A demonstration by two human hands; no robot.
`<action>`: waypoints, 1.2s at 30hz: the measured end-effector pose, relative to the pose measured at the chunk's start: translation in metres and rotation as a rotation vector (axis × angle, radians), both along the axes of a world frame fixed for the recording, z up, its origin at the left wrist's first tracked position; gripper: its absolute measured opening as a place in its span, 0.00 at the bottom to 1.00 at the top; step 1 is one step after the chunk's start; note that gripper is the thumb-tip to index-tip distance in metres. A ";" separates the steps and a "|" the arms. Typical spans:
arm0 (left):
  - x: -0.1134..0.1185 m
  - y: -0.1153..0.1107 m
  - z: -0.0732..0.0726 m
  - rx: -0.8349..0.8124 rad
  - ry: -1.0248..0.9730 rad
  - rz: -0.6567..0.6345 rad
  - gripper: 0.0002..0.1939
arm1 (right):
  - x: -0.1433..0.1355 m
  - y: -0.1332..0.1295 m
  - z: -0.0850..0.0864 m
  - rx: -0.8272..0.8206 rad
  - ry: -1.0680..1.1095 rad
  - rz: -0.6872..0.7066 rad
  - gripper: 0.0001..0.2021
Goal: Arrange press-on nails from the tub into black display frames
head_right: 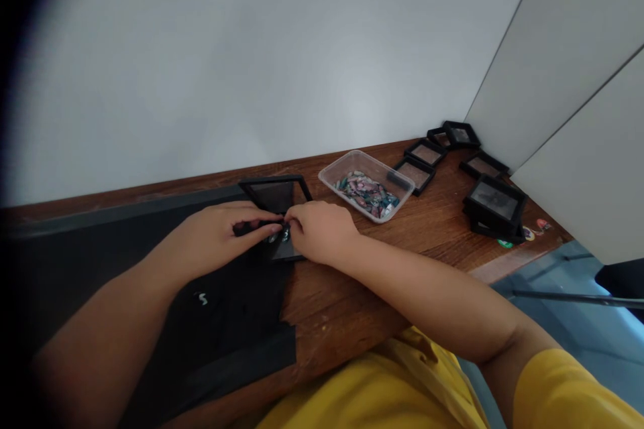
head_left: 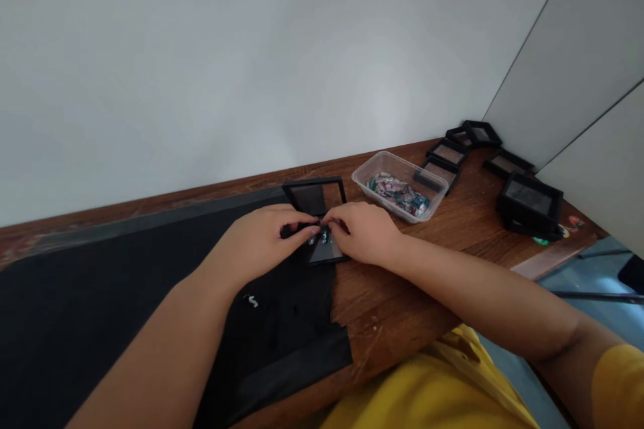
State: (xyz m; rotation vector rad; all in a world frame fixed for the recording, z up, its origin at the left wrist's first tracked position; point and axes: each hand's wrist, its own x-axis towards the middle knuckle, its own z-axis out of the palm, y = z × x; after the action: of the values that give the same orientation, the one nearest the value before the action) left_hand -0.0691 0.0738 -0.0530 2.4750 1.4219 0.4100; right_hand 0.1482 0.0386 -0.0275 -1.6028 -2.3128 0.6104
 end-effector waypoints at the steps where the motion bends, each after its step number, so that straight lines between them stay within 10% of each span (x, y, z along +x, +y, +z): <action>1: 0.000 0.000 0.000 -0.002 -0.003 0.000 0.20 | 0.000 0.000 0.000 -0.001 -0.006 0.004 0.16; 36: 0.007 -0.002 0.000 -0.023 -0.047 -0.073 0.24 | -0.006 -0.001 0.000 0.027 -0.098 -0.002 0.19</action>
State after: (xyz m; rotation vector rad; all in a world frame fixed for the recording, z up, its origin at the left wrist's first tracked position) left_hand -0.0622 0.0720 -0.0525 2.4734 1.3072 0.4309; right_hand 0.1426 0.0374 -0.0280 -1.6570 -2.3778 0.5097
